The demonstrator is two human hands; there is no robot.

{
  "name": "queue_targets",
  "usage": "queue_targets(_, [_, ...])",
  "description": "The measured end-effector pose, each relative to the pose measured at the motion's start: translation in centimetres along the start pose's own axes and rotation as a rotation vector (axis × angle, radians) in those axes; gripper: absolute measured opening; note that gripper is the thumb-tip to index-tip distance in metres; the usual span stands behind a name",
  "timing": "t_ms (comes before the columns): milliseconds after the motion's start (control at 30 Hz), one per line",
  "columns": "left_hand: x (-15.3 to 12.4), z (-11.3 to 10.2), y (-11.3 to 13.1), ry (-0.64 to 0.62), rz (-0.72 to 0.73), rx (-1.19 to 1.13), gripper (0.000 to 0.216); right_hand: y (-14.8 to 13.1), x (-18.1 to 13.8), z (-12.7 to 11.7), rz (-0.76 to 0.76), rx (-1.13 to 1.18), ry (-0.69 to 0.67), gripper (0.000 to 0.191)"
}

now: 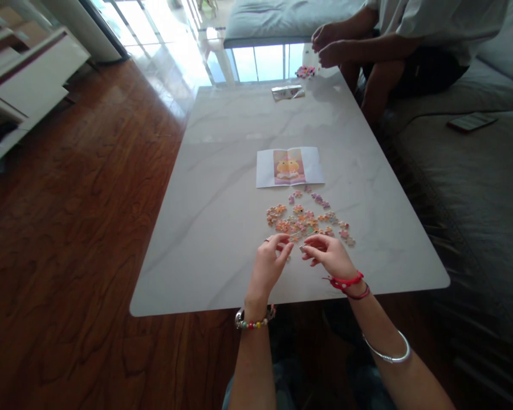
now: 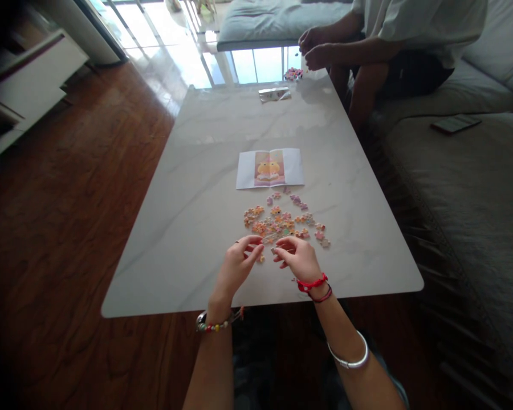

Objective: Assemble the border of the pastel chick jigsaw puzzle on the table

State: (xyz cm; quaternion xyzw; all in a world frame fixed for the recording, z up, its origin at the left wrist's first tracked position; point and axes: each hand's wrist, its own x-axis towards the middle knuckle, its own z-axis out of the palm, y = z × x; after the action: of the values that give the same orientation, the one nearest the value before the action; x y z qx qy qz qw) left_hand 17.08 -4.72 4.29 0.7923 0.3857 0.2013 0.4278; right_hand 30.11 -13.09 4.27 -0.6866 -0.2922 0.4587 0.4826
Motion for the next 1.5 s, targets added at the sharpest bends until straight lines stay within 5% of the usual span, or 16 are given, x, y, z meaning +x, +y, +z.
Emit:
queue_targets(233, [0.0,1.7,1.0,-0.107,0.047,-0.045,0.01,0.2,0.6,-0.7,-0.047,0.039,0.009,0.019])
queue_targets(400, [-0.1,0.8,0.5,-0.01,-0.058,0.023,0.009,0.2,0.6,-0.2,-0.118,-0.166,0.018,0.018])
queue_targets(667, [-0.5,0.1,0.3,-0.099,-0.106,-0.052,0.011,0.2,0.4,0.6,-0.371,-0.462,0.024,0.014])
queue_targets(1000, [-0.5,-1.0,-1.4,0.167,-0.076,0.228,0.016,0.5,0.7,0.1,-0.42,-0.668,0.053,0.012])
queue_targets(1300, [-0.8,-1.4,-1.3,0.009,0.033,0.235,0.019,0.3,-0.3,0.5,-0.425,-0.682,-0.223,0.011])
queue_targets(1500, [-1.3,-1.7,-1.6,-0.032,0.066,0.253,0.021,0.8,-0.3,1.0,-0.48,-0.765,-0.177,0.013])
